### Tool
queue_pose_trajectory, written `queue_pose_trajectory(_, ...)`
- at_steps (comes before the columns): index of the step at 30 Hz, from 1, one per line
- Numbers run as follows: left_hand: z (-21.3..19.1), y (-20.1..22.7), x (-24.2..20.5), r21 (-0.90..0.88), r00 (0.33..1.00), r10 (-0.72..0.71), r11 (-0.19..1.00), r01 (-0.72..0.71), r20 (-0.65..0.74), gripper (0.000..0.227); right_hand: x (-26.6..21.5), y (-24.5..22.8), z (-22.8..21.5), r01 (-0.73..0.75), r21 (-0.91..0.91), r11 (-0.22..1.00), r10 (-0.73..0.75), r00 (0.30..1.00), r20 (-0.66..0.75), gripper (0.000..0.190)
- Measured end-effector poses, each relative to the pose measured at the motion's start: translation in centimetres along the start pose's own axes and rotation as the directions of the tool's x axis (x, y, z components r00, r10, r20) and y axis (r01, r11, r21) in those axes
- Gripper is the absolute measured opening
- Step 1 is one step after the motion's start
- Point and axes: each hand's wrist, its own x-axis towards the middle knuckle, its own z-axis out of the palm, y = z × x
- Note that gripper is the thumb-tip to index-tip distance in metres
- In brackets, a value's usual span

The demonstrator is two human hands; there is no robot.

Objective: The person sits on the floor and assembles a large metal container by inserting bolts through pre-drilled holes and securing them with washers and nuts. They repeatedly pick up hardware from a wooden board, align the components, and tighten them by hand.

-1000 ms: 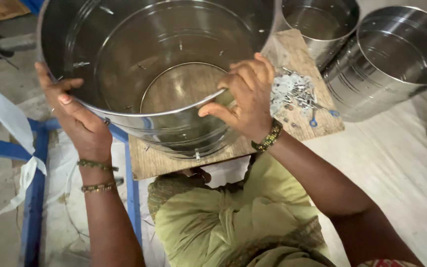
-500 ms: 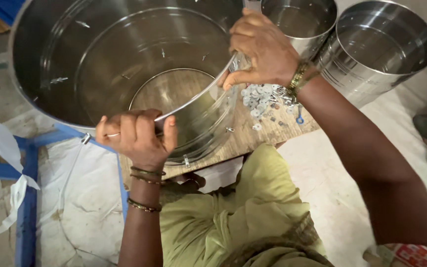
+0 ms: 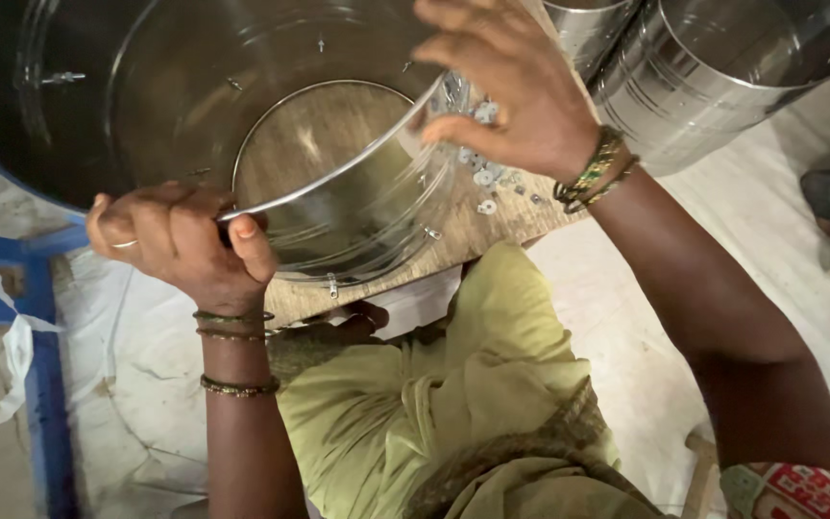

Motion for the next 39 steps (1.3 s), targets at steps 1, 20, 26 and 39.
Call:
queue_pose_trajectory(1, 0.1, 0.3, 0.1, -0.011, 1.0, -0.01, 1.0, 0.01, -0.01, 0.038, -1.1, 0.6, -0.2, -0.041, 0.086, 0.995, 0.046, 0.998, -0.053, 0.062)
queue_pose_trajectory(20, 1.8, -0.8, -0.9, 0.012, 0.988, -0.07, 0.997, 0.073, -0.14, 0.053, -37.1, 10.5, 19.3, -0.676, 0.664, -0.319, 0.944, -0.166, 0.284, 0.013)
queue_pose_trajectory(26, 1.5, -0.3, -1.3, 0.053, 0.984, -0.153, 0.986, 0.158, -0.089, 0.059, -36.2, 14.9, 21.6, -0.783, 0.621, 0.03, 0.991, 0.106, 0.086, 0.014)
queue_pose_trajectory(39, 1.9, -3.7, -5.1, -0.036, 0.964, -0.189, 0.982, 0.186, -0.185, 0.053, -30.9, 20.3, 25.6, -0.74, -0.247, 0.625, 0.761, 0.649, -0.018, 0.016)
